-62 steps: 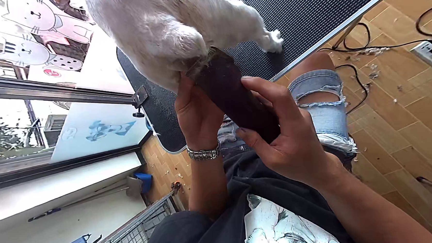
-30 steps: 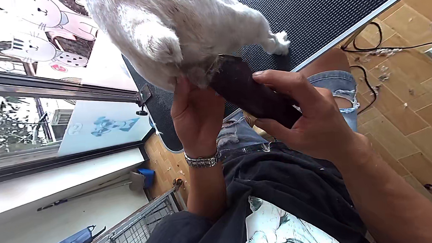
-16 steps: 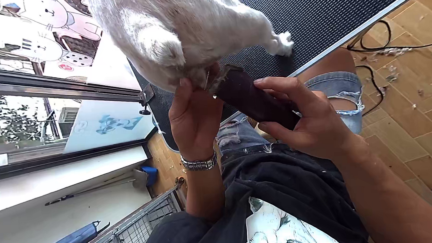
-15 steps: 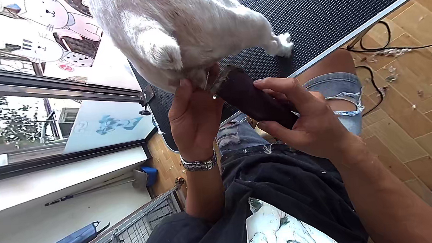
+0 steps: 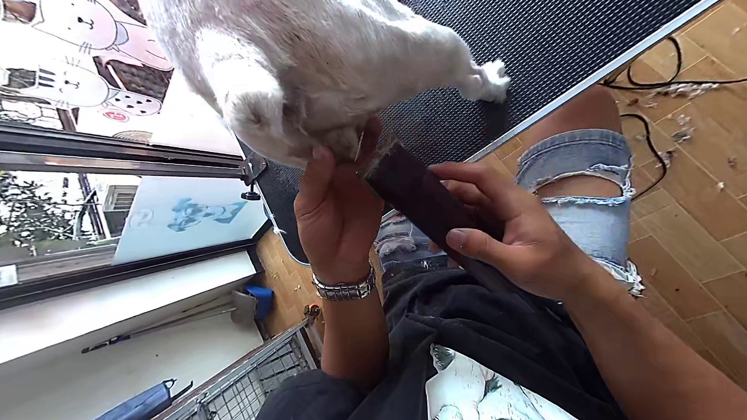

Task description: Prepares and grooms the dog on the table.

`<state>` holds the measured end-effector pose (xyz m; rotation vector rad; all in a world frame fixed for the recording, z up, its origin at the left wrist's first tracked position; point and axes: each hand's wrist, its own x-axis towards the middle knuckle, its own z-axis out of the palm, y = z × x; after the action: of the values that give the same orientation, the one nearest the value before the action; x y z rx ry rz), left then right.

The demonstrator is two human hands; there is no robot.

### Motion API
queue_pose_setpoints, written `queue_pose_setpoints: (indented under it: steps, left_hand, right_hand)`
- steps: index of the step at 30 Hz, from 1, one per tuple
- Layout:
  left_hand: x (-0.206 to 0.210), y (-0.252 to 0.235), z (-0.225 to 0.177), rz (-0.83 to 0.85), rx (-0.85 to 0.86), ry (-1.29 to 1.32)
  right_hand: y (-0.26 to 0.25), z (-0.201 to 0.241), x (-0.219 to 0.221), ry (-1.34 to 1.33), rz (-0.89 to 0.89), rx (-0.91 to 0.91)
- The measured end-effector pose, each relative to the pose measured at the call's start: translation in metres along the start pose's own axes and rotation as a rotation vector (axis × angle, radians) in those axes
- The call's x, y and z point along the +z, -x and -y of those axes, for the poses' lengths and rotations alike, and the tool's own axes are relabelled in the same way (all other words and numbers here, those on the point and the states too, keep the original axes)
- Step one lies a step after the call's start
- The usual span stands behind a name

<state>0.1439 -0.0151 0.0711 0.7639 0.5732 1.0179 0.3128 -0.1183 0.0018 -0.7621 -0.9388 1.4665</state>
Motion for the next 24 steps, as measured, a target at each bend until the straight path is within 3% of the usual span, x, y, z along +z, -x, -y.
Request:
queue_pose_setpoints:
  steps: [5,15,24]
  left_hand:
    - [-0.002,0.003,0.000,-0.027,-0.019,-0.033]
    - [-0.002,0.003,0.002,0.018,-0.036,0.066]
    - [0.002,0.007,0.007,-0.001,-0.024,0.117]
  right_hand:
    - [0.002,-0.009,0.018,-0.302,0.071,0.067]
    - [0.002,-0.001,0.019,-0.375,0.072,-0.017]
    - [0.009,-0.005,0.015,-0.398,0.110,0.013]
